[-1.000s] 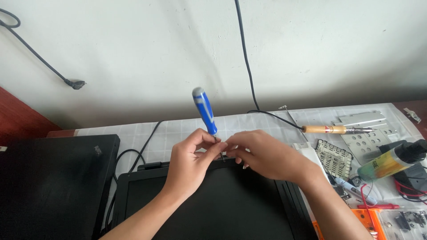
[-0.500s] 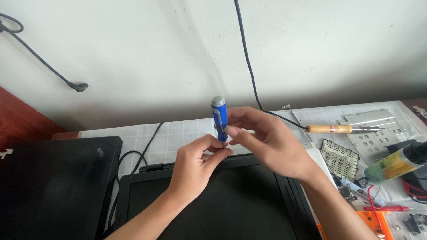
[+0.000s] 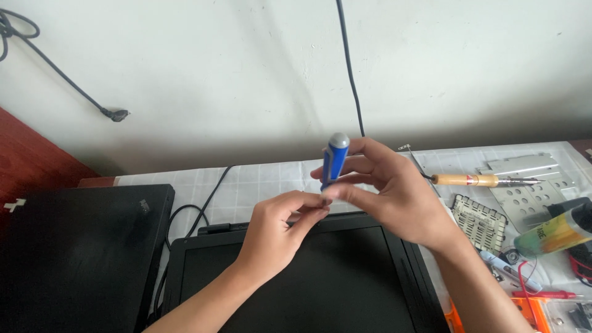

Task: Removing the plastic bezel from a laptop screen using a prying tool

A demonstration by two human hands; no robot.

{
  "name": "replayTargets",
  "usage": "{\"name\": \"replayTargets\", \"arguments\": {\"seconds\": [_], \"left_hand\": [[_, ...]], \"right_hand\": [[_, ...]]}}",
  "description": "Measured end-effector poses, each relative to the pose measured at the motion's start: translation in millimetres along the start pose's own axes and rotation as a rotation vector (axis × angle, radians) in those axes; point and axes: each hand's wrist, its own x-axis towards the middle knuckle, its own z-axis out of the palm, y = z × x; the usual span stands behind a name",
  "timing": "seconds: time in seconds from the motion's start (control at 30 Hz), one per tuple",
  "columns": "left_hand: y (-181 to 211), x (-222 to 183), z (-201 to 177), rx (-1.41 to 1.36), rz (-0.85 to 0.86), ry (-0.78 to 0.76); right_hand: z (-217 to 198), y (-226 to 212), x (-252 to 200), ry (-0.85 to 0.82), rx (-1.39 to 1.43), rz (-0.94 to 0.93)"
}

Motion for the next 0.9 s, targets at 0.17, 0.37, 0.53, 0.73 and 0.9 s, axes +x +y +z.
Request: {"name": "replayTargets", "arguments": {"seconds": [0.17,0.37,0.53,0.73,0.9], "left_hand": [[-3.8,-1.1,2.5,0.036,0.002,0.039],[2.2,1.4,-1.5,-0.075,-0.181,0.026],[2.7,1.7,-3.3,-0.077,-0.087,0.026],[2.1,1.3,-2.7,-0.058,-0.087,0.023],[3.1,-1.1,-6.2,-0.119,-0.151,-0.041]], "right_hand": [[11.6,13.5,2.6,0.154,0.131,-0.109],[8.6,7.2,-0.4,-0.016,0.337,-0.079],[11.0,17.0,2.1,0.046,0.265,-0.161],[20.5,11.1,0.0,0.121,0.234,-0.112],[20.2,7.3,-1.1,0.094,0.385,-0.045]]}}
